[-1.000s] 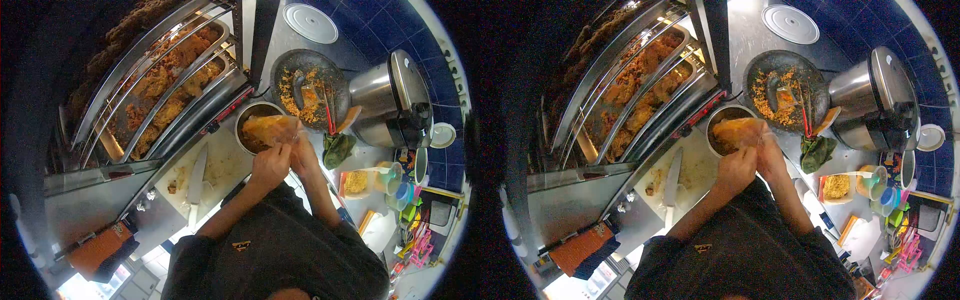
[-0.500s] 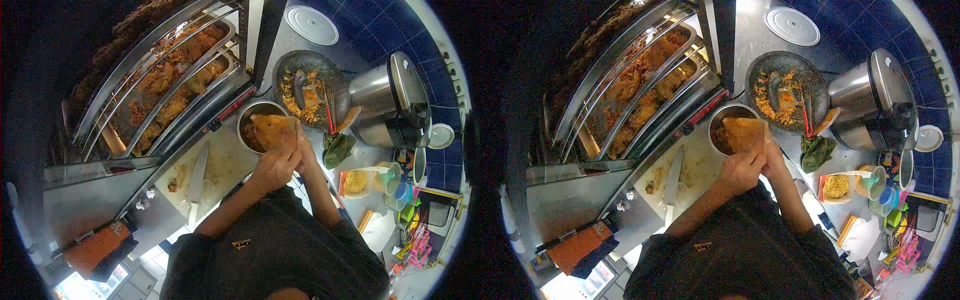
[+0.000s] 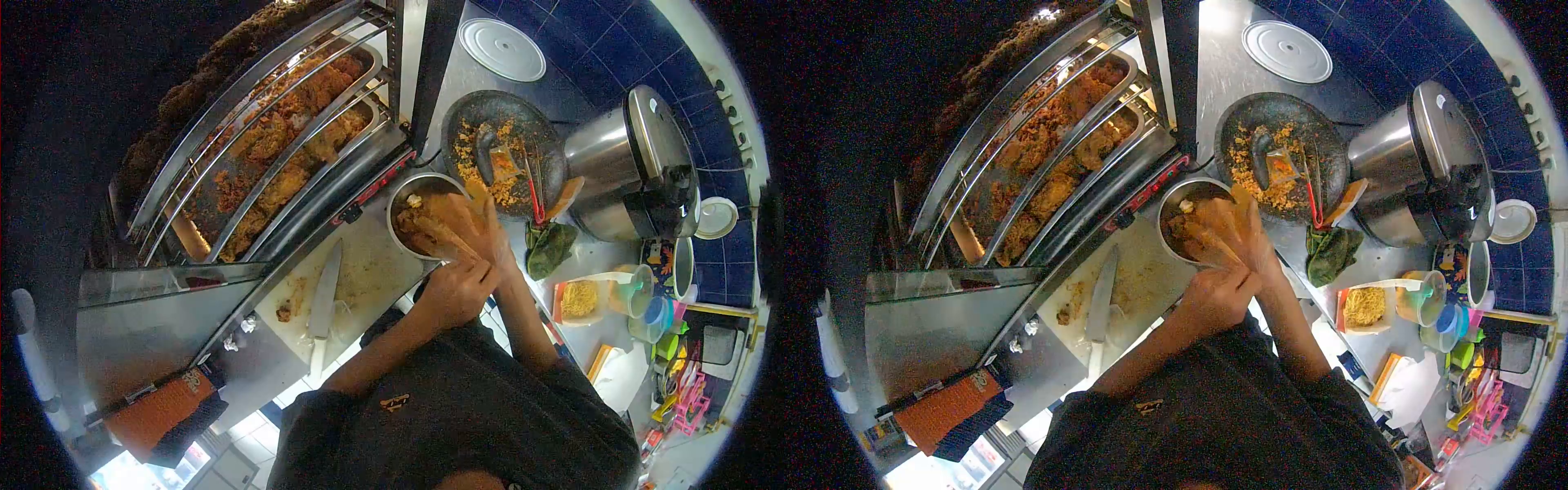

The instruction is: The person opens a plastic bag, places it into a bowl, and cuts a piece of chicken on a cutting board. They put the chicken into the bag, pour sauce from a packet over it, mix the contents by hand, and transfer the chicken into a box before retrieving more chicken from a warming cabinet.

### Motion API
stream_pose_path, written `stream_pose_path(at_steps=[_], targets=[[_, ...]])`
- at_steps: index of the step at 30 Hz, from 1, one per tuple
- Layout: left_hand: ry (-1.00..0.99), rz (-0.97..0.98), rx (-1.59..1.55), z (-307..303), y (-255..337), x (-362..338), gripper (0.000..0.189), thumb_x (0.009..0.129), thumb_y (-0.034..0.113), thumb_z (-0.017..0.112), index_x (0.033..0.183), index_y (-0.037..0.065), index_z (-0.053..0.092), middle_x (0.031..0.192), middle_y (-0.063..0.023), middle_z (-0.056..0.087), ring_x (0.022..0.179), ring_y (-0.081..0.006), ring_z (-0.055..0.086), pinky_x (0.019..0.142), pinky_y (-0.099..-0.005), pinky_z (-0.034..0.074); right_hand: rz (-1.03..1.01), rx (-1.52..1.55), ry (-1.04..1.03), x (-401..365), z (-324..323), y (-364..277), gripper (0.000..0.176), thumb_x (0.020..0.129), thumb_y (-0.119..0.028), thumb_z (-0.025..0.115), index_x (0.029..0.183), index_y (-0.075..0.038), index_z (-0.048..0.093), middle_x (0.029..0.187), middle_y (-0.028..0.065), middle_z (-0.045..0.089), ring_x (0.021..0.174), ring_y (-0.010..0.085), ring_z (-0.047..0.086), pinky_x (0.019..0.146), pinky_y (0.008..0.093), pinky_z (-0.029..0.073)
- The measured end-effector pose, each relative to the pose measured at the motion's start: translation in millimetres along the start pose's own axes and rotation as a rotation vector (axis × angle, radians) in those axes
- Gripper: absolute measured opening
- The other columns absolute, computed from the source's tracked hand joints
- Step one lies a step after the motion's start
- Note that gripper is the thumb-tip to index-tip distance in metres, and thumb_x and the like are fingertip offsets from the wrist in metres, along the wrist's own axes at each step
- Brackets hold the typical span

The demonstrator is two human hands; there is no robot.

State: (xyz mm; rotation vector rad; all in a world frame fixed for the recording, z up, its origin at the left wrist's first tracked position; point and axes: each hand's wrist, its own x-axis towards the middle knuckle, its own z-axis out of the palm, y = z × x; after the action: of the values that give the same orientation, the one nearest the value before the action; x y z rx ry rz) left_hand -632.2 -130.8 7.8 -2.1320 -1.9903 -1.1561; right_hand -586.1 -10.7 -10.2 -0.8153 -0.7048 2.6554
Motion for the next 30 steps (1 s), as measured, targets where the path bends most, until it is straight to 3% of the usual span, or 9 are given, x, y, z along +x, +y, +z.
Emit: stream_pose_path(at_steps=[5, 8, 13, 14, 17, 19, 22, 24, 30], targets=[[0.024, 0.023, -0.043, 6.2, 6.6, -1.5, 0.011, 0.078, 0.012, 0.06, 0.088, 0.008, 0.063, 0.075, -0.007, 0.057, 0.059, -0.0237, 0.063, 0.053, -0.0357, 0.052, -0.089, -0.024, -0.066, 11.1, -0.3, -3.3, 0.079, 0.093, -0.073, 0.038, 0.147, -0.016, 0.04, 0.142, 0.0148, 0.047, 0.117, 0.0346, 0.054, 0.098, 0.0563, 0.044], [0.015, 0.066, -0.081, 5.2, 14.6, -3.4, 0.014, 0.078, 0.012, 0.06, 0.091, 0.007, 0.063, 0.076, -0.0068, 0.059, 0.06, -0.0234, 0.063, 0.053, -0.0356, 0.051, -0.096, 0.086, 0.058, 12.4, 5.8, 0.2, 0.082, 0.092, -0.072, 0.043, 0.147, -0.012, 0.04, 0.144, 0.019, 0.044, 0.128, 0.0325, 0.046, 0.108, 0.0514, 0.04], [-0.111, 0.12, -0.114, 1.8, 15.6, -2.7, 0.015, 0.08, 0.013, 0.062, 0.093, 0.006, 0.062, 0.077, -0.0109, 0.06, 0.066, -0.0246, 0.065, 0.059, -0.0365, 0.052, 0.002, 0.192, -0.098, 8.8, -14.3, -11.0, 0.079, 0.089, -0.066, 0.057, 0.145, -0.012, 0.043, 0.138, 0.0209, 0.049, 0.121, 0.0338, 0.053, 0.103, 0.0493, 0.045], [-0.033, 0.096, -0.219, -4.0, 14.9, 8.2, 0.014, 0.081, 0.014, 0.064, 0.092, 0.006, 0.061, 0.076, -0.0111, 0.06, 0.065, -0.0258, 0.065, 0.059, -0.0378, 0.052, -0.02, 0.228, -0.064, 2.5, -17.6, -16.8, 0.076, 0.089, -0.063, 0.059, 0.138, -0.006, 0.047, 0.136, 0.0201, 0.052, 0.12, 0.0342, 0.055, 0.1, 0.0486, 0.048], [0.059, 0.031, -0.413, -9.4, 9.8, 51.5, 0.015, 0.085, 0.017, 0.067, 0.092, 0.005, 0.06, 0.076, -0.0126, 0.061, 0.064, -0.0301, 0.063, 0.058, -0.0416, 0.05, -0.326, 0.096, -0.079, -36.1, -46.5, -25.0, 0.071, 0.096, -0.062, 0.046, 0.133, -0.001, 0.052, 0.123, 0.0152, 0.061, 0.112, 0.0275, 0.06, 0.094, 0.0413, 0.05], [0.052, -0.216, -0.462, 5.1, 0.8, 78.4, 0.018, 0.085, 0.018, 0.069, 0.093, 0.004, 0.06, 0.078, -0.0139, 0.061, 0.066, -0.0319, 0.064, 0.059, -0.0422, 0.05, -0.386, 0.123, 0.021, -64.8, -73.4, -34.2, 0.067, 0.098, -0.06, 0.045, 0.128, -0.001, 0.054, 0.118, 0.0148, 0.062, 0.106, 0.026, 0.061, 0.091, 0.0393, 0.051], [0.055, -0.118, -0.385, 64.5, -6.9, 134.1, 0.019, 0.087, 0.018, 0.068, 0.093, 0.002, 0.061, 0.075, -0.0142, 0.062, 0.065, -0.0317, 0.064, 0.06, -0.0438, 0.051, -0.478, 0.173, 0.218, -103.2, -108.6, -43.6, 0.061, 0.101, -0.056, 0.042, 0.119, 0.0, 0.058, 0.106, 0.014, 0.066, 0.093, 0.0231, 0.064, 0.085, 0.0353, 0.054], [-0.076, -0.065, -0.311, 105.6, -0.8, 168.6, 0.024, 0.086, 0.023, 0.069, 0.092, 0.001, 0.06, 0.076, -0.015, 0.063, 0.067, -0.0332, 0.065, 0.062, -0.0447, 0.052, -0.574, 0.101, 0.555, -122.3, -120.4, -47.4, 0.057, 0.101, -0.052, 0.045, 0.112, 0.001, 0.06, 0.099, 0.0139, 0.067, 0.086, 0.0234, 0.066, 0.081, 0.0371, 0.056], [-0.508, -0.151, -0.011, 190.1, 4.4, 255.5, 0.05, 0.08, 0.044, 0.071, 0.094, -0.003, 0.059, 0.086, -0.0257, 0.069, 0.08, -0.0427, 0.068, 0.074, -0.05, 0.055, -0.656, 0.11, 0.603, -146.0, -139.7, -53.0, 0.046, 0.103, -0.039, 0.049, 0.117, 0.004, 0.06, 0.098, 0.0155, 0.069, 0.083, 0.0251, 0.069, 0.079, 0.0411, 0.059]])
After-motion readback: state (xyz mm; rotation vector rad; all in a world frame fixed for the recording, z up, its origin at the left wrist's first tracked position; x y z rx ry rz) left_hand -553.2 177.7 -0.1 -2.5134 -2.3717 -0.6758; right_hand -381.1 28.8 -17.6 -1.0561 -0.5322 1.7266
